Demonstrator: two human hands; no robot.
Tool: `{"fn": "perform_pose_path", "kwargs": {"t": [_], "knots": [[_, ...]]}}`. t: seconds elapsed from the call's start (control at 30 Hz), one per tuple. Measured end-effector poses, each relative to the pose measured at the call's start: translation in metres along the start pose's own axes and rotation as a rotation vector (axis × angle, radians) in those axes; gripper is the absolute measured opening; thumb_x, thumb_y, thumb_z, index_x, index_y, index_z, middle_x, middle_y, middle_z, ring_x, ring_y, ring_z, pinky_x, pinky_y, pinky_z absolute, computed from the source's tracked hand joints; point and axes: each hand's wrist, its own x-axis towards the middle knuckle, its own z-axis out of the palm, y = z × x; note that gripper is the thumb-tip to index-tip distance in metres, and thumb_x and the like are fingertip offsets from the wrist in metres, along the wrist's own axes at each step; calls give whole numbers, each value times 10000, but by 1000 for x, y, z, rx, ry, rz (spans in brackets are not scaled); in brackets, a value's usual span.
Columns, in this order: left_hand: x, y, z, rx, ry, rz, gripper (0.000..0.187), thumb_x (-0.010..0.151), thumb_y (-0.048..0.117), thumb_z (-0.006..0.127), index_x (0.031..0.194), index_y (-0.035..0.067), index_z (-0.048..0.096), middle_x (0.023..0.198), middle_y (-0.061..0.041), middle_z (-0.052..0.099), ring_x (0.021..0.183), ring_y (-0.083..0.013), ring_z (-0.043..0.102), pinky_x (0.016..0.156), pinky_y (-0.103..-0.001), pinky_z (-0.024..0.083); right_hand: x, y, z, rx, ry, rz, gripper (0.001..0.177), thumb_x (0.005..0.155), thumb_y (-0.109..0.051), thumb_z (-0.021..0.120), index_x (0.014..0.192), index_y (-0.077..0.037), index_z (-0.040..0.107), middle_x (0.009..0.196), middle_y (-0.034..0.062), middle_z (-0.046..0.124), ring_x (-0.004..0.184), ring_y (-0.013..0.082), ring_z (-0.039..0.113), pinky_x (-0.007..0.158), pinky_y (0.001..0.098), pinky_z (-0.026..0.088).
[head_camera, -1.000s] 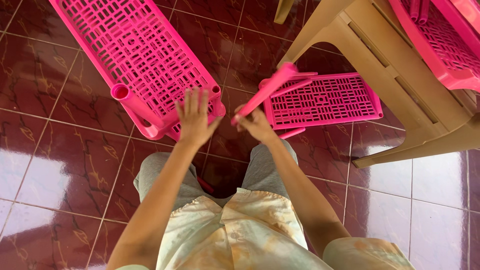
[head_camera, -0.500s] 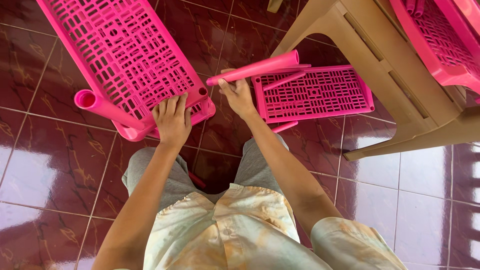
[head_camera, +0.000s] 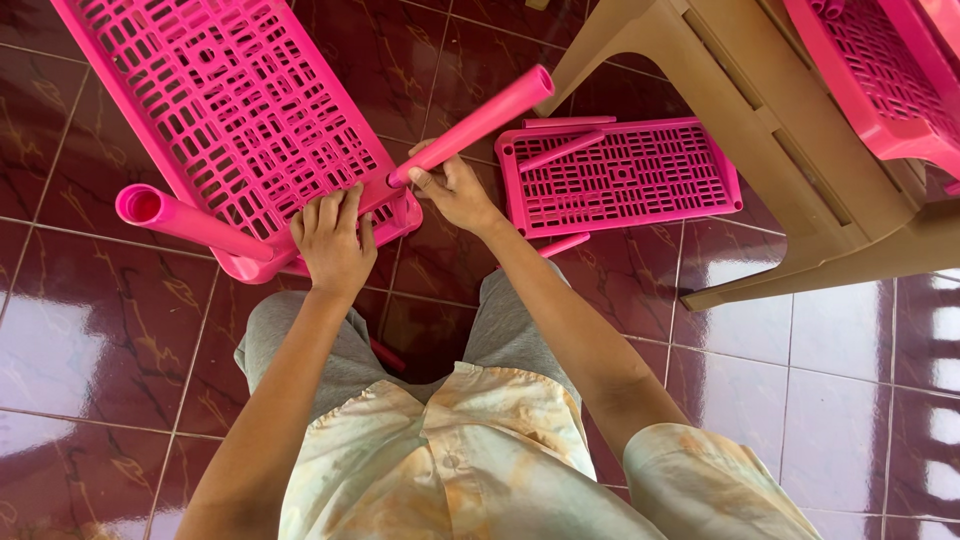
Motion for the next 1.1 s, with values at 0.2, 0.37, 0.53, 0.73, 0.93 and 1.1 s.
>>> {"fn": "perform_pose_path", "kwargs": {"t": [0.2, 0.37, 0.53, 0.73, 0.93, 1.1], "knots": [[1, 1, 1, 8, -2, -5, 472, 920, 209, 759, 1376, 120, 679, 1219, -19, 581, 1147, -242, 543, 1025, -464, 396, 5, -29, 4, -180, -80, -43, 302, 1038, -179, 640, 1265, -16, 526, 1125, 115, 703, 1085, 207, 735, 928, 365, 654], [1, 2, 0, 9, 0, -15, 489, 892, 202, 759, 1369, 125, 684, 1201, -16, 578, 1143, -237, 547, 1033, -469, 398, 12, -55, 8, -437, -145, -102, 267, 1009, -199, 690, 1207, -51, 591, 1066, 122, 779, 1052, 257, 767, 942, 422, 621], [1, 1, 0, 12, -4, -18, 469, 910, 219, 752, 1364, 123, 686, 1195, -16, 581, 1133, -238, 546, 1028, -471, 396, 21, -71, 10, -568, -222, -39, 306, 980, -219, 706, 1203, -56, 573, 963, 124, 768, 891, 271, 775, 806, 411, 608], [1, 1, 1, 14, -1, -12, 465, 915, 227, 742, 1365, 123, 685, 1195, -15, 586, 1143, -243, 542, 1027, -468, 399, 40, -74, -4, -599, -373, -130, 253, 965, -138, 718, 1156, -27, 595, 974, 156, 763, 914, 284, 767, 804, 398, 613], [1, 1, 2, 31, 17, -10, 475, 913, 236, 745, 1373, 129, 687, 1198, -16, 591, 1153, -240, 542, 1036, -465, 397, 34, -72, -8, -497, -331, -104, 270, 955, -117, 725, 1164, -16, 588, 985, 151, 768, 938, 269, 773, 843, 388, 608], [5, 5, 1, 30, 21, -34, 456, 917, 310, 764, 1337, 144, 704, 1146, -15, 578, 1111, -239, 544, 991, -465, 396, 29, -66, 4, -551, -214, -59, 302, 911, -141, 770, 1137, -31, 603, 965, 134, 781, 895, 250, 790, 827, 374, 636]]}}
